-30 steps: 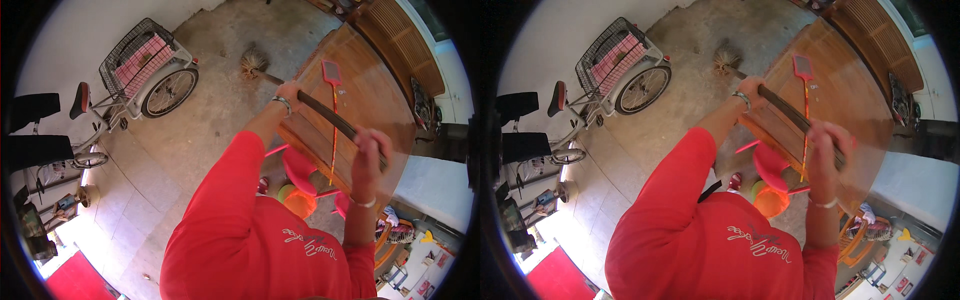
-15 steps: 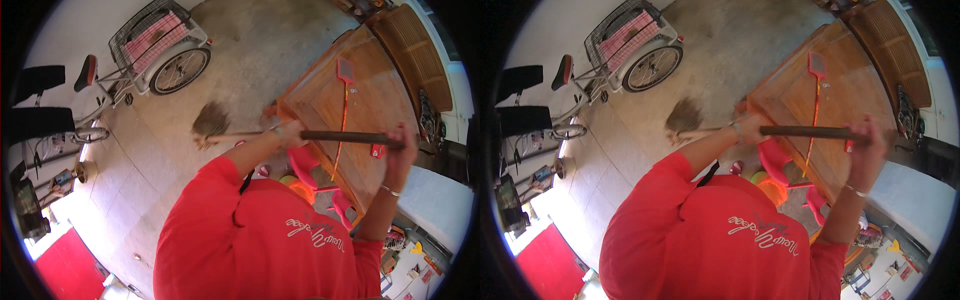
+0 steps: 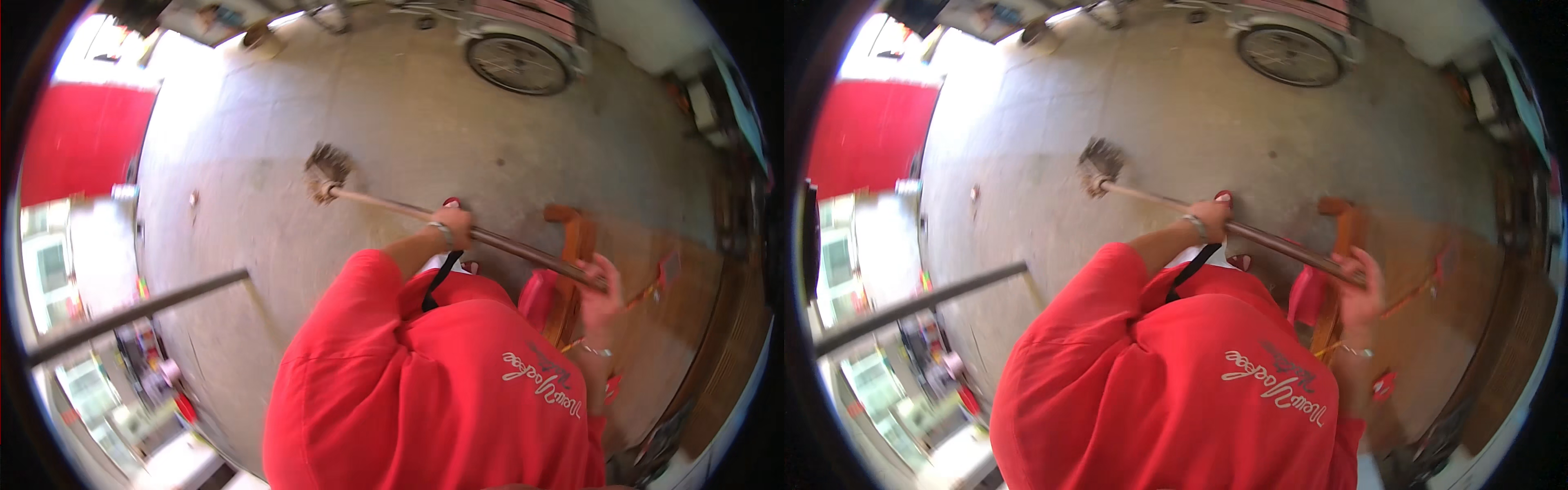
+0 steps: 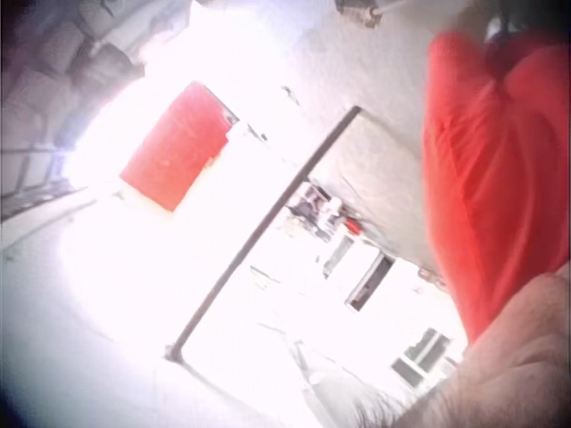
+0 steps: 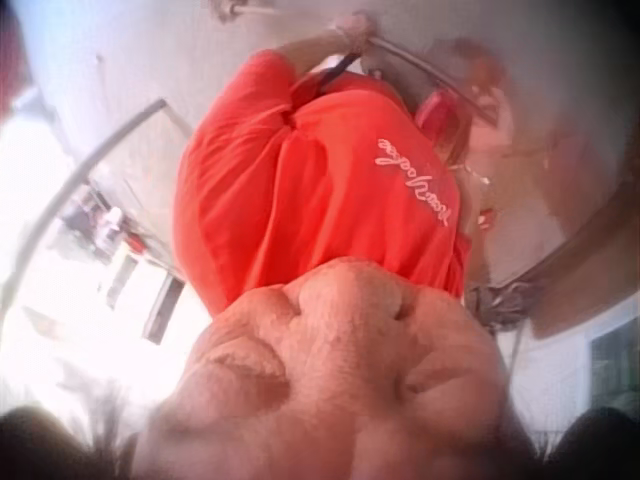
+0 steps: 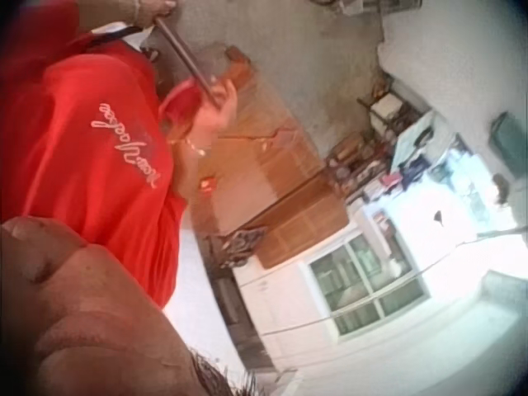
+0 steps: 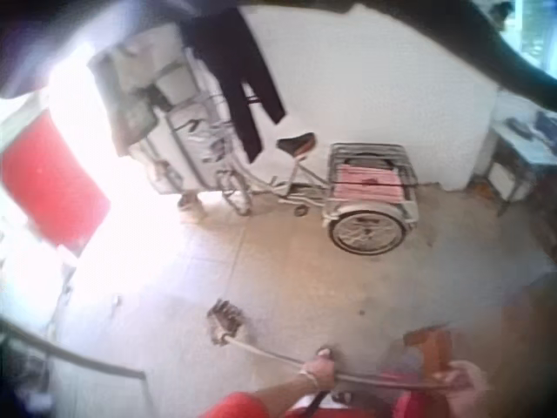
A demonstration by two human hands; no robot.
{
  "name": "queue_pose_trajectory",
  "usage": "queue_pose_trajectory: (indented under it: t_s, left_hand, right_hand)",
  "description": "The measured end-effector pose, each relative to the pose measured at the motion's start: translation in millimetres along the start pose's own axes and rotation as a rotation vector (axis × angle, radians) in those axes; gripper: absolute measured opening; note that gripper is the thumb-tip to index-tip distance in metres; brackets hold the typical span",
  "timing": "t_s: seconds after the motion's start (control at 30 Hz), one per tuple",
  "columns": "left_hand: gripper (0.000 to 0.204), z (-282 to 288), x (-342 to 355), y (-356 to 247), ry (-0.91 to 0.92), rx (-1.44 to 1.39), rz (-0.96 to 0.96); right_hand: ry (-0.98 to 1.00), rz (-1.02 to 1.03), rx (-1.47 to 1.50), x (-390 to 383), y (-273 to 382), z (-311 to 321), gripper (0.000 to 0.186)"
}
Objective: The person sweeps the floor using a broom while holding a fly swatter, gathering debris across the room toward a dustpan.
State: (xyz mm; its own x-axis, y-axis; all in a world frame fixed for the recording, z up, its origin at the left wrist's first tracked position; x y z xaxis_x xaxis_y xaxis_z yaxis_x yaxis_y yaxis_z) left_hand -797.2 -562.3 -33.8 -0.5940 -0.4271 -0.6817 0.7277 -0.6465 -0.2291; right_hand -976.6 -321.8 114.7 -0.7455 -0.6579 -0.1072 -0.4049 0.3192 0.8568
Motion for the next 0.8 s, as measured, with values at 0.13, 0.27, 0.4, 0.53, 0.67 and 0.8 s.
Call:
queue_pose_trajectory:
  t_s: [0.13, 0.27, 0.4, 0.53, 0.67, 0.8]
  left_hand:
    - [0.024, 25.8, -43.5, -60.2, -0.069, -0.118, -0.164]
    - [0.018, 26.5, -64.6, -80.7, -0.035, -0.276, -0.304]
    - [0.017, 14.1, -71.9, -71.9, 0.031, -0.296, -0.378]
    - [0.017, 24.7, -78.8, -28.3, 0.135, -0.245, -0.407]
    - [0.018, 17.0, -74.7, 28.0, 0.131, -0.263, -0.405]
    - [0.021, 13.9, -75.3, 114.5, 0.136, -0.26, -0.319]
  right_hand:
    - [0.031, 0.162, -0.499, -9.1, 92.8, 12.5, 0.043]
    - [0.001, 0.261, -0.631, -23.0, 136.5, -22.0, 0.043]
    - [-0.022, 0.323, -0.864, -32.8, 142.6, -37.9, 0.039]
    - [-0.13, 0.206, -0.995, -44.1, 114.4, -57.3, 0.035]
    - [-0.144, -0.062, -1.151, -45.4, 72.0, -85.4, 0.03]
    - [0.124, -0.233, -1.223, -26.9, 10.8, -120.9, 0.029]
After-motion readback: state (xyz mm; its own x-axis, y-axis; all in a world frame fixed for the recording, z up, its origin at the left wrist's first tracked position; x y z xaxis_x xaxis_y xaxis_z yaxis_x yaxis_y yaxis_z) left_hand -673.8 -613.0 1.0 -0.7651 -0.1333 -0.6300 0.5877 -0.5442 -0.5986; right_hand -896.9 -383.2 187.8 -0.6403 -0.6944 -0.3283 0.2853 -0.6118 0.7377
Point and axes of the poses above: each hand's wrist, its own x-axis towards the middle knuckle, its own z-axis out of the back of the hand, y = z × x, the point moved 5 cm from there along x, towards the middle knuckle, and after that the axes turned 13 degrees about z, right-handed, at the moved point
